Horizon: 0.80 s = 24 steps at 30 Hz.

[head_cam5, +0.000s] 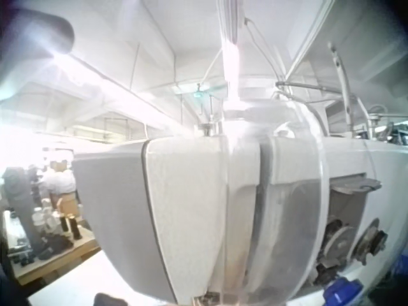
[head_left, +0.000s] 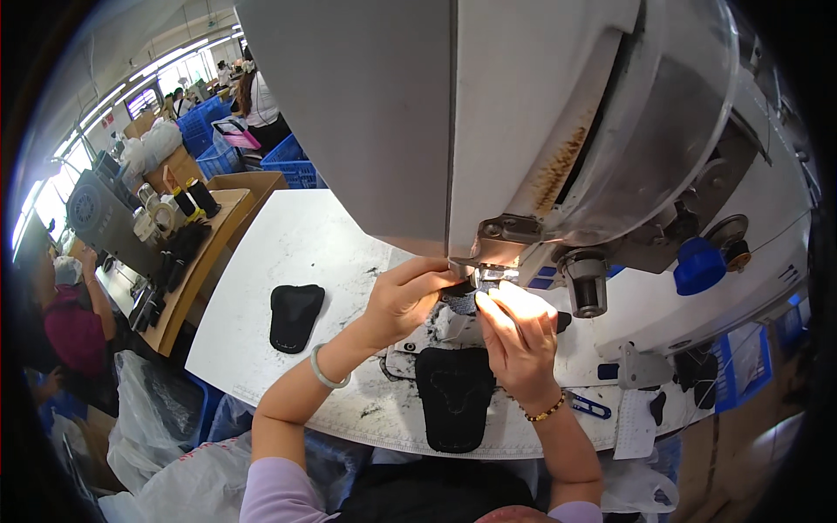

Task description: The person sews small black fabric parts using an industrial sewing machine. They repeatedly pick up a part, align it under the needle, and guide it through the machine to stitch the edges. The person handles the parts one at a time, placing finished pieces on the table.

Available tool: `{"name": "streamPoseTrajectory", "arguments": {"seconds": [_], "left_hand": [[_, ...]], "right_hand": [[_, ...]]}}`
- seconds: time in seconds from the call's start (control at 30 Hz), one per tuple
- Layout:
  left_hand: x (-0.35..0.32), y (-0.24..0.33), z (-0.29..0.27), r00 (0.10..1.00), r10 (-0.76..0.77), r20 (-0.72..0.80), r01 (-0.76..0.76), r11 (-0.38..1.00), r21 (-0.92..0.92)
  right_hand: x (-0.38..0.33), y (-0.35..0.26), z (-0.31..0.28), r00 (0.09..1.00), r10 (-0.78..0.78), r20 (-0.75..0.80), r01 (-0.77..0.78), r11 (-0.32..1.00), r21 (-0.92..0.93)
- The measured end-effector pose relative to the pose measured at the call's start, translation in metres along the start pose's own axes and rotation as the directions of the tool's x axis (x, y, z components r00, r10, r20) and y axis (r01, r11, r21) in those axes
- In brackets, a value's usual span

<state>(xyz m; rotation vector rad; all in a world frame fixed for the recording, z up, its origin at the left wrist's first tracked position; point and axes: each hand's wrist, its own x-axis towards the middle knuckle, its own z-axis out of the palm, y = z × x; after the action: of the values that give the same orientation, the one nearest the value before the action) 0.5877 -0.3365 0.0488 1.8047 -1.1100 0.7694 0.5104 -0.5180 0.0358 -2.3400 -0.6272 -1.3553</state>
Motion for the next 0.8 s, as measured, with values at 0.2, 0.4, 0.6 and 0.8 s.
{"name": "streamPoseTrajectory", "arguments": {"seconds": [0.2,0.4,0.6,0.8], "left_hand": [[0.001,-0.006,0.001,0.996,0.08,-0.049,-0.082,0.995,-0.048],[0.005,-0.008,-0.006,0.988,0.153,-0.009,-0.153,0.988,-0.008],[0.009,-0.002,-0.013,0.975,0.206,0.077,-0.212,0.973,0.086],[0.012,0.011,-0.02,0.957,0.233,0.171,-0.265,0.942,0.204]], "right_hand": [[0.003,0.01,0.003,0.999,-0.004,-0.035,0.007,0.997,0.076],[0.008,0.01,0.001,0.999,-0.028,-0.035,0.032,0.991,0.128],[0.001,0.008,0.002,0.998,-0.041,-0.052,0.045,0.996,0.073],[0.004,0.002,0.002,0.996,-0.08,-0.046,0.079,0.997,-0.027]]}}
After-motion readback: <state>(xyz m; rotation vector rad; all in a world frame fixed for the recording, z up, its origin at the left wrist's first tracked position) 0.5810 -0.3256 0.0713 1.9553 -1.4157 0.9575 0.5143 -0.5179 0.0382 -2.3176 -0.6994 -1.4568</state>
